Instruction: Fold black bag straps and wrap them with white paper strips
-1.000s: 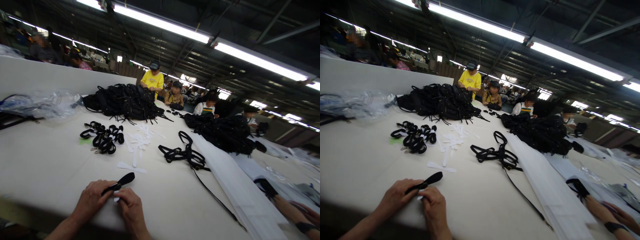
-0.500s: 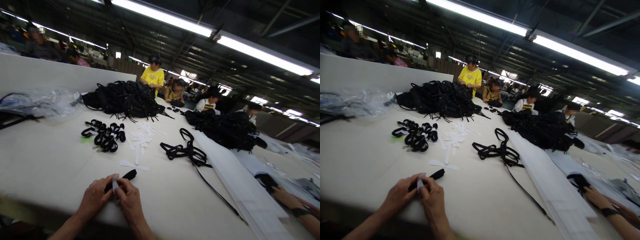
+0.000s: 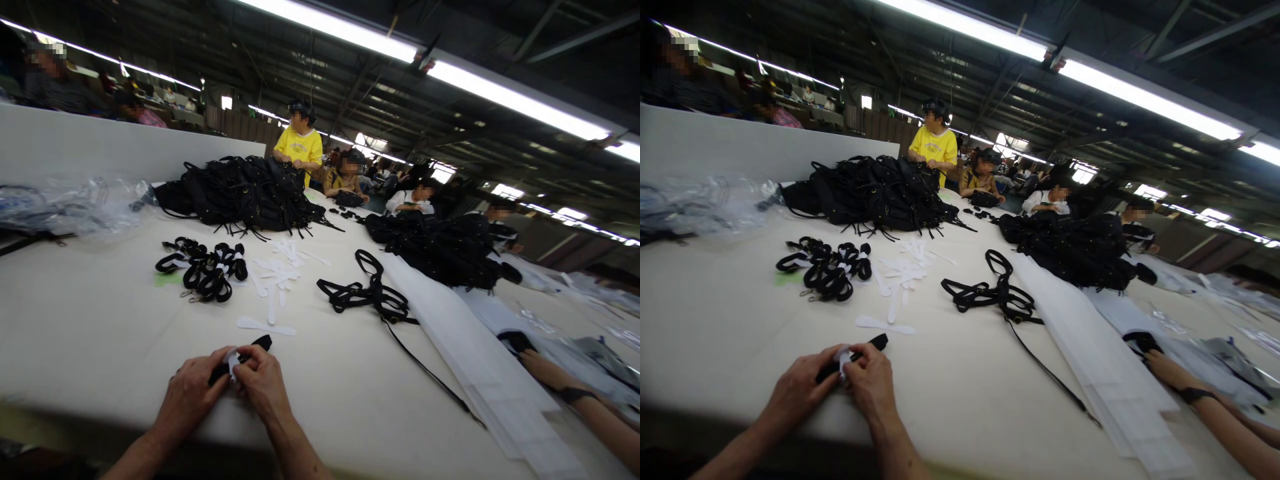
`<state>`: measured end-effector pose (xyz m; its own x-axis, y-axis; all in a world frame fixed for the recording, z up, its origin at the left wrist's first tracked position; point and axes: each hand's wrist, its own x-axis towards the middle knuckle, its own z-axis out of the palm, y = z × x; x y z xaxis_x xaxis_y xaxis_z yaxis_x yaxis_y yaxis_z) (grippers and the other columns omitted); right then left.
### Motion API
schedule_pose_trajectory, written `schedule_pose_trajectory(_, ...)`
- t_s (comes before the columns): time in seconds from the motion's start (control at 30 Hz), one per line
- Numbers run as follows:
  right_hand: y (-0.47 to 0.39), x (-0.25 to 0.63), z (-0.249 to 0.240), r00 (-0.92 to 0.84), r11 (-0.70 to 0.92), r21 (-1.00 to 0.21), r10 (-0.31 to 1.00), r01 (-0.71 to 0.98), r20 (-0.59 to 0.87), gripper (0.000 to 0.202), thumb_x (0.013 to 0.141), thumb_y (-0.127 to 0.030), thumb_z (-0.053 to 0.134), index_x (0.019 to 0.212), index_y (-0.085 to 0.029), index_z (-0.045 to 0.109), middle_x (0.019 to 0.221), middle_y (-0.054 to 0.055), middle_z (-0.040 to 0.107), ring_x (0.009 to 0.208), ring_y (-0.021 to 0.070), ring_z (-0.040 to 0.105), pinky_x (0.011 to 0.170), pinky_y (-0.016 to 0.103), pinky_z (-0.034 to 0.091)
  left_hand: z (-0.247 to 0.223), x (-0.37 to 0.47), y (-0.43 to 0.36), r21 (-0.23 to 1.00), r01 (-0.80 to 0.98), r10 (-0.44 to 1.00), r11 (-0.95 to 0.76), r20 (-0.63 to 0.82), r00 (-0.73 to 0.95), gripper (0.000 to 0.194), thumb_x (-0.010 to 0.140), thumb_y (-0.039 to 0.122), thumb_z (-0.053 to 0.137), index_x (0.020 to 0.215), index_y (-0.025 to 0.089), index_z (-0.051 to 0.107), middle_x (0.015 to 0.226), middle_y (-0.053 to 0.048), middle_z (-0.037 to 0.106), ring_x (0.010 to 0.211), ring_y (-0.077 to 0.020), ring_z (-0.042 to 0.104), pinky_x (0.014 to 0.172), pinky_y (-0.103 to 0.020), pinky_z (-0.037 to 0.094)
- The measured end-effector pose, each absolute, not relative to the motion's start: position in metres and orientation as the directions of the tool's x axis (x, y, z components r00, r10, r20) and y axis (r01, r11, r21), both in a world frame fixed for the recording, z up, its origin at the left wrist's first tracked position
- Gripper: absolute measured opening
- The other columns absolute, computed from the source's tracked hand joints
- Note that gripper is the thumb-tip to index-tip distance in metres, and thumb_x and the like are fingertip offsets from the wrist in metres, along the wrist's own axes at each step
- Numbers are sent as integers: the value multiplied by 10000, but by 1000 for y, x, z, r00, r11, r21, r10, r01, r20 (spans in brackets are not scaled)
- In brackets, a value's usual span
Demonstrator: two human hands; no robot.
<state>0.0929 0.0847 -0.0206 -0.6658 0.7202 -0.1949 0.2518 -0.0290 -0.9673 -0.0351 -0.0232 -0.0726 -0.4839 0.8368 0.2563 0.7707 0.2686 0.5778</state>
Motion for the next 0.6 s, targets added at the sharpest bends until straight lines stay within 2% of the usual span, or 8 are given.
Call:
schedule_pose_trajectory(0.13, 89, 93, -16, -661, 70, -953, 736, 295, -150, 470, 698, -152, 622, 1161, -215, 670, 644, -53, 654, 507, 101, 583, 506, 186, 457, -73, -35, -24, 570, 781, 839, 254, 273, -472, 383, 901, 365, 551, 1278, 311, 597, 1186, -24, 727, 1065, -263, 646, 938, -432, 529)
schedule_pose_trajectory(0.3, 94, 91, -9, -679, 113, -925, 712, 362, -179, 556, 695, -135, 609, 1243, -231, 623, 642, -71, 642, 468, 99, 558, 479, 190, 441, -76, -36, -23, 565, 799, 852, 205, 298, -429, 385, 907, 356, 552, 1286, 299, 591, 1195, -36, 721, 1076, -268, 639, 960, -450, 519)
schedule_pose_trajectory(0.37, 94, 90, -2, -685, 202, -903, 717, 379, -127, 520, 704, -129, 605, 1211, -237, 647, 667, -57, 658, 520, 110, 588, 534, 204, 456, -75, -36, -22, 569, 796, 847, 207, 304, -437, 382, 909, 347, 552, 1287, 302, 587, 1192, -35, 723, 1073, -269, 640, 951, -452, 522)
schedule_pose_trajectory(0.5, 92, 91, 14, -707, 419, -805, 707, 419, -1, 307, 759, -164, 576, 1013, -251, 725, 765, -7, 716, 705, 159, 661, 673, 244, 469, -70, -33, -20, 542, 819, 829, 189, 360, -429, 392, 894, 320, 576, 1285, 295, 582, 1136, -45, 741, 1003, -261, 663, 892, -427, 547)
schedule_pose_trajectory(0.6, 101, 89, 8, -731, 471, -774, 682, 422, 16, 251, 794, -222, 548, 976, -261, 716, 780, 1, 726, 735, 175, 675, 697, 250, 472, -73, -34, -12, 476, 870, 822, 133, 438, -365, 502, 804, 194, 617, 1296, 279, 562, 1052, -48, 753, 915, -239, 675, 807, -365, 563)
